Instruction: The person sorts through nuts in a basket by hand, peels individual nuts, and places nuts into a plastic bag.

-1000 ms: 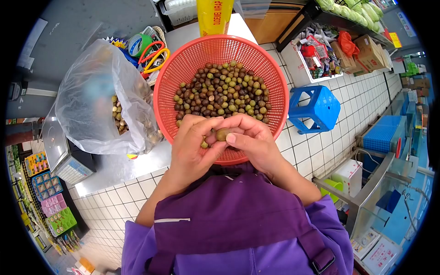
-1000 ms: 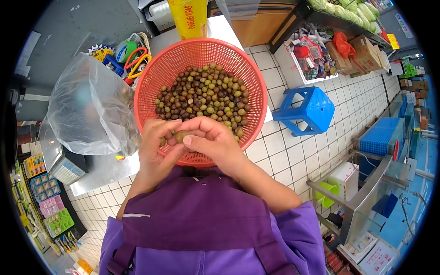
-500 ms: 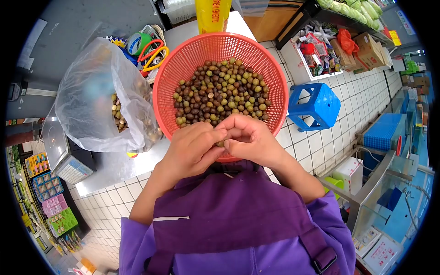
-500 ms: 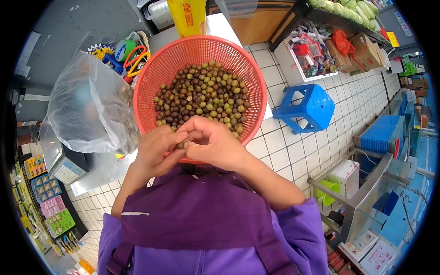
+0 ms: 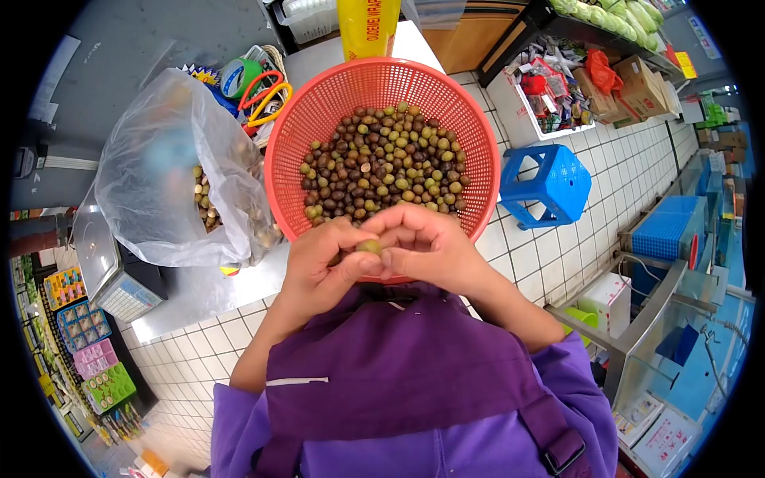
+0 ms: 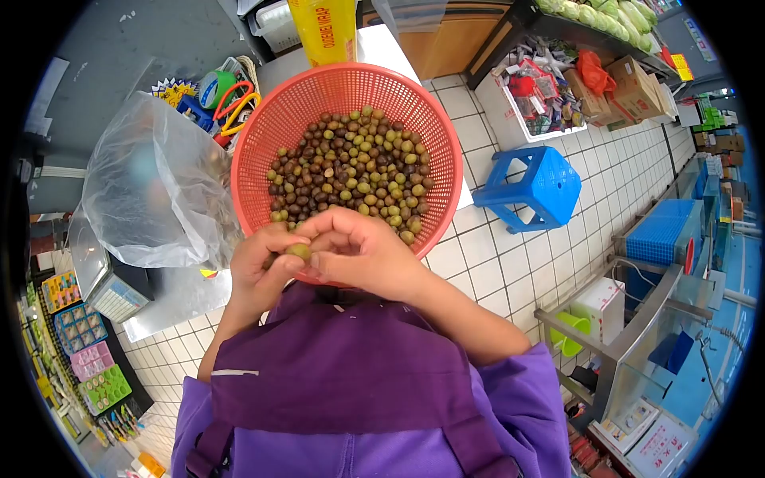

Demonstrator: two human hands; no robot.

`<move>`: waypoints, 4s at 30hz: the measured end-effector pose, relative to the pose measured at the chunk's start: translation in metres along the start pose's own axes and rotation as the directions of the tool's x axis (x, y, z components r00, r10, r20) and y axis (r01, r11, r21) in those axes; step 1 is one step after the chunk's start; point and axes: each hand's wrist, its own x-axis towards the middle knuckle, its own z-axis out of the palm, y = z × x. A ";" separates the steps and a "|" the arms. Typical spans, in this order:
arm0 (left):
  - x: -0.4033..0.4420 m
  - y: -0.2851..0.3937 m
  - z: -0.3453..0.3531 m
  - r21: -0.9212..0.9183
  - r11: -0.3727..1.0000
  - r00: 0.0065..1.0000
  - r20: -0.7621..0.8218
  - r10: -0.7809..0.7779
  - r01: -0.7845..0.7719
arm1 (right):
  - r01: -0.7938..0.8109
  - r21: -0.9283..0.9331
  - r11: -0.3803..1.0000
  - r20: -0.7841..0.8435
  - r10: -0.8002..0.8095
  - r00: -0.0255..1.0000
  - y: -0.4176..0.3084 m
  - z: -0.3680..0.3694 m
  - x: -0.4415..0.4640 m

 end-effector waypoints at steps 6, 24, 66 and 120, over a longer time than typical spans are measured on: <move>-0.009 -0.026 0.007 0.023 0.979 0.977 0.056 -0.205 0.204 | 0.276 -0.653 0.705 0.003 -0.363 0.932 0.029 -0.012 0.001; 0.023 0.030 -0.167 0.872 0.390 0.934 -0.349 0.073 0.296 | -0.343 -0.906 -0.249 -0.315 -0.145 0.938 0.026 -0.102 0.135; 0.049 -0.087 -0.017 0.854 0.516 0.708 0.324 -0.628 0.068 | -0.233 -0.532 0.814 -0.331 0.053 0.942 -0.027 -0.137 0.098; -0.005 -0.069 0.033 0.590 0.803 0.728 0.586 -0.357 -0.081 | 0.146 -0.981 0.125 0.109 -0.267 0.958 0.058 -0.063 0.142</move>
